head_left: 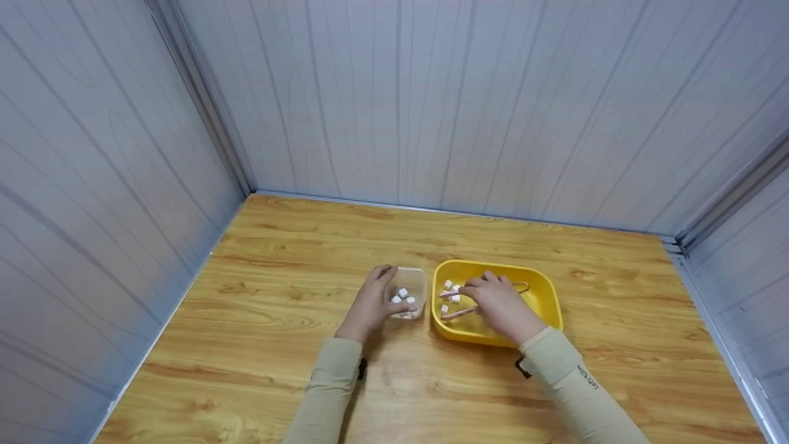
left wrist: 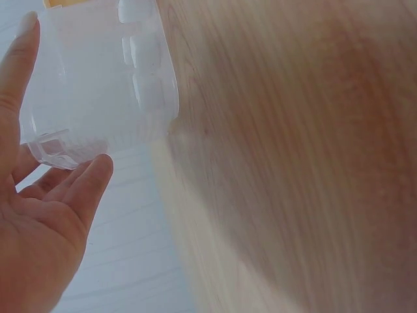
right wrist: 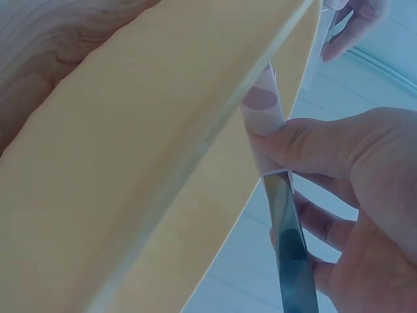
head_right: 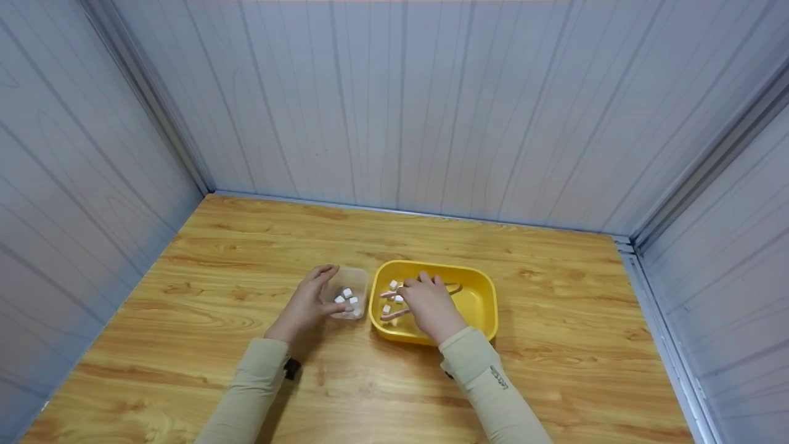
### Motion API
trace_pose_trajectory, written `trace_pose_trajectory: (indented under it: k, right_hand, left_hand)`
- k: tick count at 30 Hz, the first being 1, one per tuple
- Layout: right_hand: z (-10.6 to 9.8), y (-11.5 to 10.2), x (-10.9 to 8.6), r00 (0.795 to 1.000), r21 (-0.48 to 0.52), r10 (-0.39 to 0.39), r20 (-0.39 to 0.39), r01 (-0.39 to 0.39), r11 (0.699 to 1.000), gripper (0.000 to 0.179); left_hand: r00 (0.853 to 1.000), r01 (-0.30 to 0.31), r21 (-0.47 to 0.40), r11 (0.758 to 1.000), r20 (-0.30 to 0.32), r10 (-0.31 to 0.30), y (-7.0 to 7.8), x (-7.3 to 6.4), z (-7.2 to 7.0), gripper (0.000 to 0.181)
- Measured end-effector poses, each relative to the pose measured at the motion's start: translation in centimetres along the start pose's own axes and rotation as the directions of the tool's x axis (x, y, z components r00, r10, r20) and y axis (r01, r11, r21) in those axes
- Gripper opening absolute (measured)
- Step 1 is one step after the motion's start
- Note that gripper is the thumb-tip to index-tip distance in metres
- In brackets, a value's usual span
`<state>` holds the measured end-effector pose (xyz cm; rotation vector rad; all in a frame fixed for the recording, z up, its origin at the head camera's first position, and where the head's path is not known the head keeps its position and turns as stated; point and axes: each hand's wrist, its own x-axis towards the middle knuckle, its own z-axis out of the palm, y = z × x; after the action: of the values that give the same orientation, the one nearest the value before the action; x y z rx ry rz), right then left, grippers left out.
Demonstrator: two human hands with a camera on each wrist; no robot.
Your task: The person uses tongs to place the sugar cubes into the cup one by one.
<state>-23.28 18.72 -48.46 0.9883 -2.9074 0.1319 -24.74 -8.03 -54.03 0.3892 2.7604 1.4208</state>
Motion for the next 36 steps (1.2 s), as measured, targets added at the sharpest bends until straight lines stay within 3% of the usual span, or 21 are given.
trace_pose_trajectory:
  k: [17, 36]
  right_hand:
    - [0.7, 0.0, 0.2, 0.999, -0.077, -0.029, -0.034, 0.026, 0.997, 0.034]
    - [1.1, -0.1, 0.1, 0.998, -0.096, -0.023, -0.058, 0.018, 0.995, 0.034]
  left_hand:
    - [1.0, -0.029, -0.001, 1.0, -0.004, 0.029, -0.1, -0.1, 0.0, 0.088]
    - [1.0, -0.004, 0.024, 1.0, -0.003, 0.004, -0.2, 0.0, 0.0, 0.087]
